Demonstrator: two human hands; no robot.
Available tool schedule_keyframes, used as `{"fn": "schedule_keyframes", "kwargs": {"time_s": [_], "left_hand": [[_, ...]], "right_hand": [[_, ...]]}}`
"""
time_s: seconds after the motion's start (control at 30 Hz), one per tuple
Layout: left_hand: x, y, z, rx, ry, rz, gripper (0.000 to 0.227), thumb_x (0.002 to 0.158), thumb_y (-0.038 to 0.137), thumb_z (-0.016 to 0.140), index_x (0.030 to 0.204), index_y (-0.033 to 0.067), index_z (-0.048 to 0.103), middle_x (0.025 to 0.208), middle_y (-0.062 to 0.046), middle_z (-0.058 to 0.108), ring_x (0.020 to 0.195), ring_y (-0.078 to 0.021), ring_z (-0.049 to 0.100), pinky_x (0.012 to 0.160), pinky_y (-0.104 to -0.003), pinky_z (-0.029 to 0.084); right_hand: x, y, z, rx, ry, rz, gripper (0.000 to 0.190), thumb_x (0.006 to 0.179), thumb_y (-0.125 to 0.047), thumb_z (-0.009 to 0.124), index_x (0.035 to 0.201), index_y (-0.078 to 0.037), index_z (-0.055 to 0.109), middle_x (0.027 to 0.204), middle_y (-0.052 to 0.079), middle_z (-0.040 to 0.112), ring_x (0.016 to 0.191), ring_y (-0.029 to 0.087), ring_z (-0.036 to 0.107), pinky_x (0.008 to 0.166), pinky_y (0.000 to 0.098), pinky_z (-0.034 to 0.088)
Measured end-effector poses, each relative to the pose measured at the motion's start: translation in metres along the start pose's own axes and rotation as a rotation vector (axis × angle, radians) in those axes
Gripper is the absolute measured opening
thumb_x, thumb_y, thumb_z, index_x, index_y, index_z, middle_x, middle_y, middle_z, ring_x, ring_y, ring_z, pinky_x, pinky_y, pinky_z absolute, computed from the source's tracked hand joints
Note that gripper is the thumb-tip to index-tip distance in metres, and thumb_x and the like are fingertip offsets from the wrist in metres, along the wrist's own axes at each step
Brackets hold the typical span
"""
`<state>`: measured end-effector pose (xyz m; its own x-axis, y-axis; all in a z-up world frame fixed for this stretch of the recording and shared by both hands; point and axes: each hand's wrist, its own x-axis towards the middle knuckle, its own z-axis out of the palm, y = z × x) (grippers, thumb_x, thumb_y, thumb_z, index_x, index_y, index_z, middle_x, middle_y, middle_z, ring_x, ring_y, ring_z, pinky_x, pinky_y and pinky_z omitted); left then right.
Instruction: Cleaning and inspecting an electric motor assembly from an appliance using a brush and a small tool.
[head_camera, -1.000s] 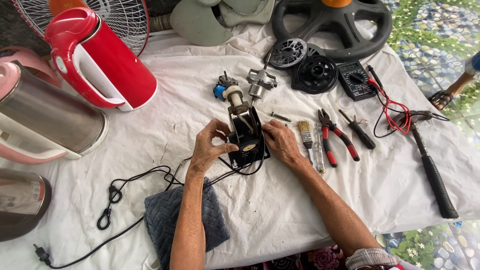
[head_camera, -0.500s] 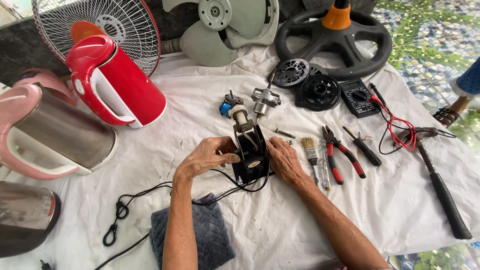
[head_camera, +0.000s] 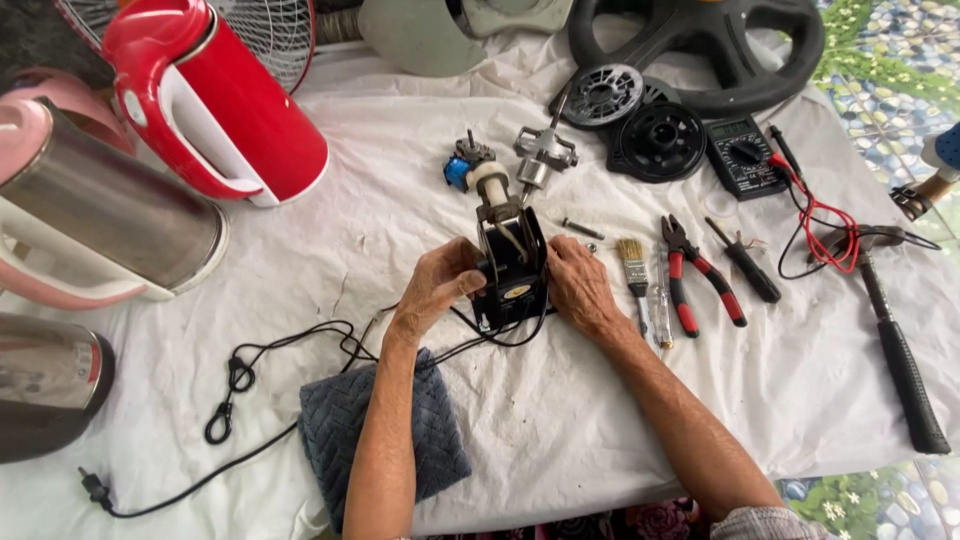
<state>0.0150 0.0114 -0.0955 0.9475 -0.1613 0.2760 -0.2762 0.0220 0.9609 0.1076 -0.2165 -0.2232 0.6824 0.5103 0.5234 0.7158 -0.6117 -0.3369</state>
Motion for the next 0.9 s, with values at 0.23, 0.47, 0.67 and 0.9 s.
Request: {"fn": "schedule_keyframes", "kwargs": {"time_s": [0.23,0.47,0.67,0.9], "left_hand": [[-0.014,0.003,-0.017,0.078,0.116,0.016,0.028,0.092,0.03,0.076,0.096,0.0039,0.068,0.069,-0.01,0.068,0.066,-0.0136,0.066,0.06,-0.026,0.056],[-0.132,0.072,0.018,0.779,-0.151,-0.336,0.024,0.082,0.025,0.084,0.085,0.0073,0.069,0.068,-0.012,0.07,0.061,-0.0241,0.068,0.058,-0.032,0.057],[-0.189,0.061,0.039,1.277,-0.315,-0.325,0.053,0.077,0.036,0.089,0.108,0.0156,0.052,0.104,-0.004,0.049,0.096,-0.0237,0.049,0.081,-0.04,0.047],[-0.197,0.06,0.039,1.315,-0.399,-0.254,0.02,0.089,0.007,0.068,0.099,0.0123,0.052,0.096,-0.003,0.049,0.086,-0.0177,0.048,0.066,-0.035,0.051]], "right_hand": [[0.002,-0.004,-0.01,-0.035,0.002,-0.011,0.007,0.096,-0.014,0.052,0.102,-0.011,0.053,0.095,0.006,0.049,0.082,0.034,0.054,0.07,0.0447,0.05],[-0.001,-0.004,-0.008,-0.131,0.031,-0.037,0.013,0.089,-0.011,0.061,0.102,-0.011,0.056,0.096,0.008,0.054,0.089,0.032,0.059,0.074,0.0436,0.053],[0.001,-0.017,-0.02,-0.081,0.061,-0.104,0.018,0.097,0.004,0.045,0.112,-0.001,0.053,0.092,0.015,0.053,0.073,0.029,0.051,0.058,0.0417,0.045],[0.002,-0.02,-0.023,-0.048,0.037,-0.108,0.021,0.098,0.001,0.045,0.116,-0.005,0.054,0.091,0.014,0.052,0.075,0.028,0.05,0.061,0.0421,0.045]]}}
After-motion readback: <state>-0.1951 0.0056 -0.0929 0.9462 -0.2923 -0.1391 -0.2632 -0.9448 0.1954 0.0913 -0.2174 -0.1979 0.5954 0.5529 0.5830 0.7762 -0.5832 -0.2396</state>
